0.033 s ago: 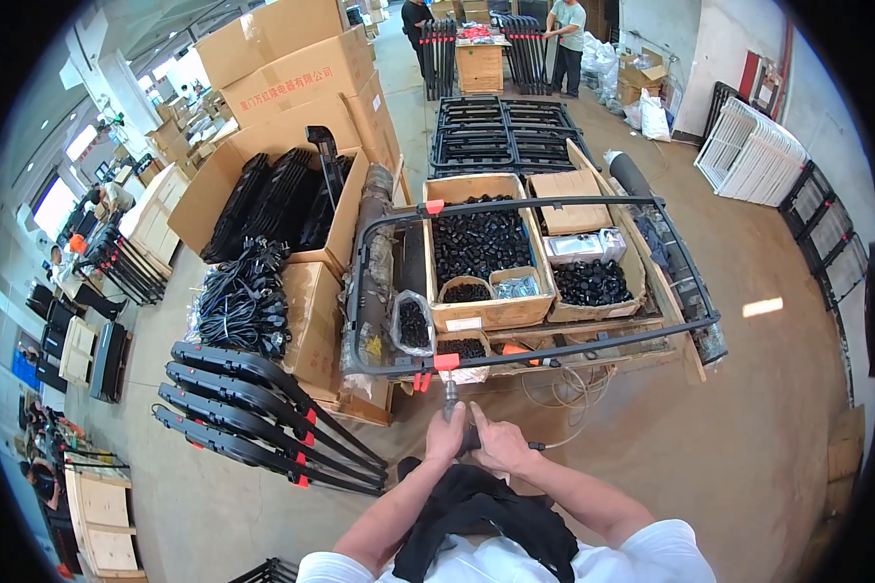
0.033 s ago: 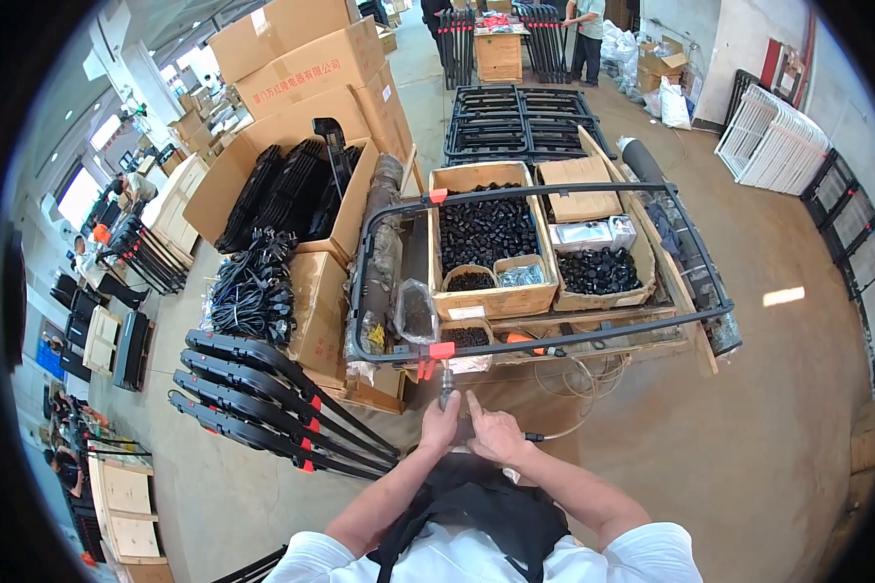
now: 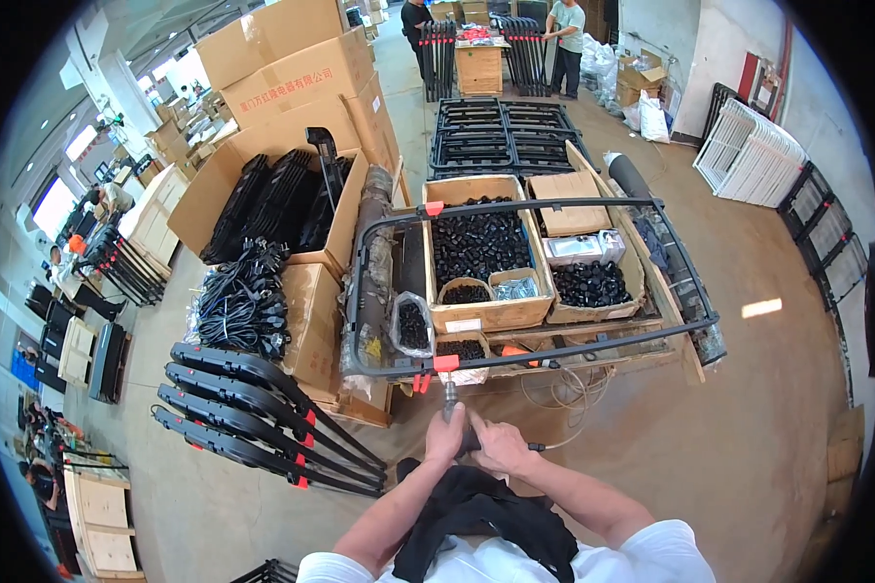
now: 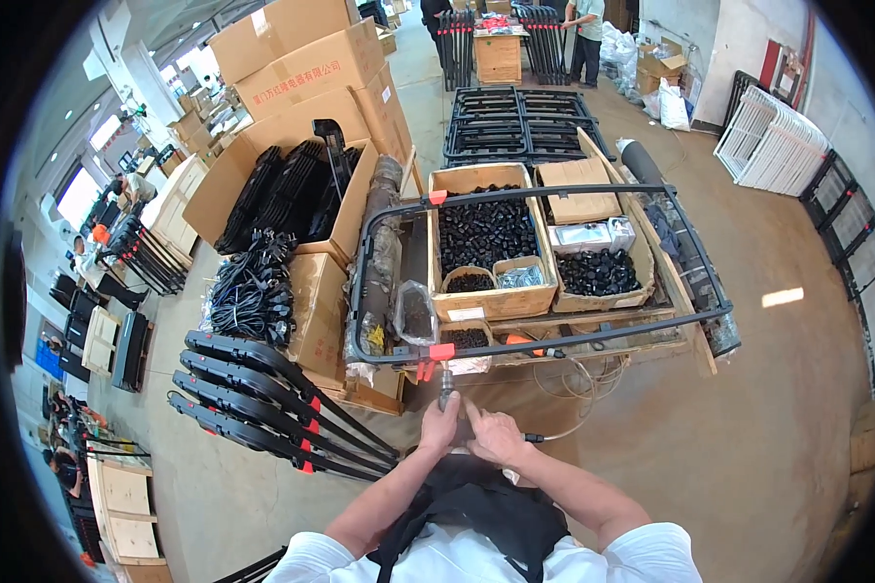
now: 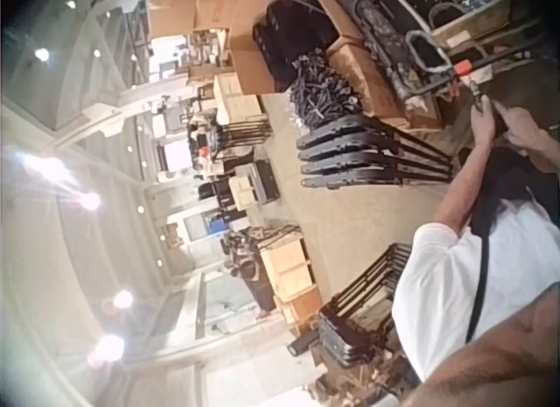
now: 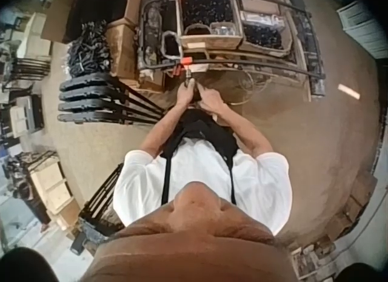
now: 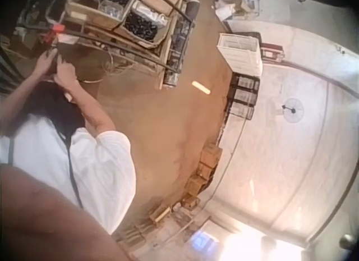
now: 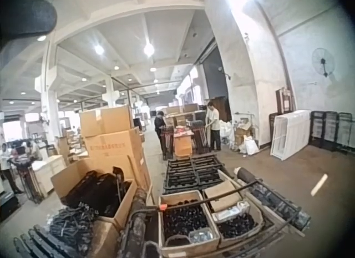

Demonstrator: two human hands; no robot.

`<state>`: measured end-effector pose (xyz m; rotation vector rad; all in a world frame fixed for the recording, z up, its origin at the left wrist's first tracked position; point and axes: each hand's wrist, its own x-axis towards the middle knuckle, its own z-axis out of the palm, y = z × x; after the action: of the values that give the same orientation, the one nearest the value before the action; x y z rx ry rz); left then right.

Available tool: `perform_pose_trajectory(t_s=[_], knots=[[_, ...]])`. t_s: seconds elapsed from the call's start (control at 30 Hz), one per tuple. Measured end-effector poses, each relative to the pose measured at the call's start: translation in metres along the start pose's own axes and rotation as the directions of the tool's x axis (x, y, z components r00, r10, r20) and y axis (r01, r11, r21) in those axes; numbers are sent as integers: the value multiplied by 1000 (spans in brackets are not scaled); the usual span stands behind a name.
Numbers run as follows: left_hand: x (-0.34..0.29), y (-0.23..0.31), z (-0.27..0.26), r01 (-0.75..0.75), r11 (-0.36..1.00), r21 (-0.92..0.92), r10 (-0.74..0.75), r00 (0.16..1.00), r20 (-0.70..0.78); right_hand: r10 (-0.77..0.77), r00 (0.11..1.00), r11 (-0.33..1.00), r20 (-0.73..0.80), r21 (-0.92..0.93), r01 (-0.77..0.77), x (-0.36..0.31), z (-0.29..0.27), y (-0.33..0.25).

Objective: Assembling a leaf blower housing onto a metal frame using a power screwdriver and managing wiring.

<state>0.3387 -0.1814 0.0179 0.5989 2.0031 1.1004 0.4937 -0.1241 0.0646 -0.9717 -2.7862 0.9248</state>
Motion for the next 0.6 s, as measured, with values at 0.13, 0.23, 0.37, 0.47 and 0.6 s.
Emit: perform_pose_trajectory(t_s=[0.13,0.23,0.37,0.47,0.6], knots=[[-3,4,1,-21,1000,-4,21,998,-52,-129,983,992,-128,1,130,-1,17,3],[-5,4,0,13,999,33,-12,1000,-21,-73,989,996,-128,41,79,-2,21,1],[-7,-2,-3,33,996,-86,-33,999,5,-55,992,997,-114,50,61,-5,17,-8],[-10,-9,-6,24,998,-55,-22,999,36,-57,989,997,-136,47,63,-9,22,-8],[-10,-10,-13,87,996,-4,-87,992,94,-42,986,998,-158,43,49,-11,21,-16]])
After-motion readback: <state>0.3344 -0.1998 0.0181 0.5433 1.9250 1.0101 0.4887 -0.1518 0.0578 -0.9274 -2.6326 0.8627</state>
